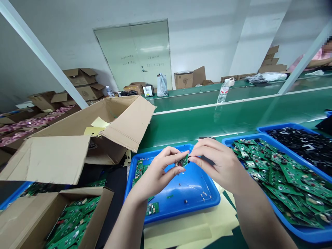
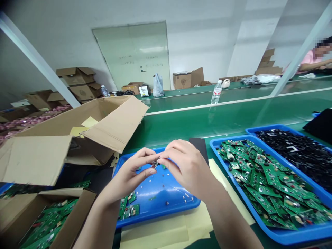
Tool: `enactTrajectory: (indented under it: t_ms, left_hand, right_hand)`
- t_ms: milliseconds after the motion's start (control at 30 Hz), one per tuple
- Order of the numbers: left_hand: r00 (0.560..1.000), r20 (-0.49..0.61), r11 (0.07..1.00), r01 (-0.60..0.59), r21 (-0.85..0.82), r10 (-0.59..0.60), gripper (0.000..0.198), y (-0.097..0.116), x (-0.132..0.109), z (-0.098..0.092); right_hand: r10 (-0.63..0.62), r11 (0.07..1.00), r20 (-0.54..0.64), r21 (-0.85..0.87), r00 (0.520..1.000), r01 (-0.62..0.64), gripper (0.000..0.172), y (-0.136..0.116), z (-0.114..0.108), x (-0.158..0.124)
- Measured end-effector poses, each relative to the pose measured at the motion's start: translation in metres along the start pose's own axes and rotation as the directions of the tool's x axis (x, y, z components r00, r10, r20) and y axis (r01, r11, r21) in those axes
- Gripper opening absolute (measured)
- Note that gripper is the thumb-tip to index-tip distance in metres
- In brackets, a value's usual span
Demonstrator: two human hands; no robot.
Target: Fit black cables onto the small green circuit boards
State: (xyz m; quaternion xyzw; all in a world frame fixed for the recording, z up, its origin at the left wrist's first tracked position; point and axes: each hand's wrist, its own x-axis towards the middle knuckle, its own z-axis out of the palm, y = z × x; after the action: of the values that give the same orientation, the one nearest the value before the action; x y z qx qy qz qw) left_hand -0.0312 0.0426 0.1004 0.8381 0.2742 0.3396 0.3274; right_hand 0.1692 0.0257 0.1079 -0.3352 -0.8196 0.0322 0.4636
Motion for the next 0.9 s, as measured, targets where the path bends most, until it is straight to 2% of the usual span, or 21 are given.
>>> enactTrajectory:
  t_ms: [167, 267, 367, 500, 533, 600, 633, 700, 800, 900]
  left_hand:
    - [0.992, -0.118, 0.998, -0.046, 0.050, 0.052, 0.038, -0.005, 0.001, 0.002]
    - [0.986, -0.147, 0.994, -0.068, 0.082, 0.079, 0.037, -0.005, 0.001, 0.001]
    - [0.973, -0.186, 0.984, -0.108, 0.142, 0.134, 0.038, -0.006, 0.001, 0.000]
    - [0.921, -0.305, 0.949, -0.159, 0.273, 0.242, 0.041, -0.007, 0.001, -0.001]
    - [0.902, -0.338, 0.936, -0.163, 0.311, 0.269, 0.041, -0.007, 0.001, -0.001]
    - [0.865, -0.386, 0.909, -0.165, 0.382, 0.319, 0.041, -0.005, 0.001, -0.001]
    - [0.850, -0.398, 0.895, -0.169, 0.412, 0.344, 0.041, -0.004, 0.001, -0.001]
    - [0.824, -0.406, 0.867, -0.189, 0.460, 0.395, 0.041, -0.002, 0.000, 0.001]
    - [0.785, -0.406, 0.825, -0.225, 0.518, 0.469, 0.043, 0.000, 0.000, 0.003]
    - [0.761, -0.387, 0.785, -0.247, 0.569, 0.520, 0.041, 0.000, 0.001, 0.004]
  right_hand:
    - [-0.103, 0.987, -0.073, -0.134, 0.992, 0.093, 0.013, -0.001, 0.009, 0.002]
    - [-0.131, 0.985, -0.116, -0.123, 0.985, 0.117, 0.012, -0.003, 0.012, 0.002]
    - [-0.112, 0.991, -0.097, -0.084, 0.989, 0.104, 0.012, -0.005, 0.010, 0.001]
    - [-0.007, 0.997, 0.024, 0.079, 1.000, 0.005, 0.019, -0.009, 0.002, -0.002]
    - [0.028, 0.989, 0.031, 0.145, 0.999, -0.032, 0.022, -0.011, 0.001, -0.003]
    - [0.135, 0.954, 0.004, 0.271, 0.991, -0.131, 0.015, -0.014, -0.001, -0.002]
    - [0.197, 0.928, -0.002, 0.322, 0.980, -0.185, 0.010, -0.016, -0.001, -0.002]
    - [0.293, 0.872, 0.038, 0.399, 0.955, -0.283, 0.012, -0.019, 0.001, 0.000]
    - [0.347, 0.804, 0.146, 0.462, 0.927, -0.373, 0.017, -0.020, 0.005, 0.003]
    - [0.390, 0.757, 0.194, 0.489, 0.900, -0.433, 0.016, -0.019, 0.007, 0.004]
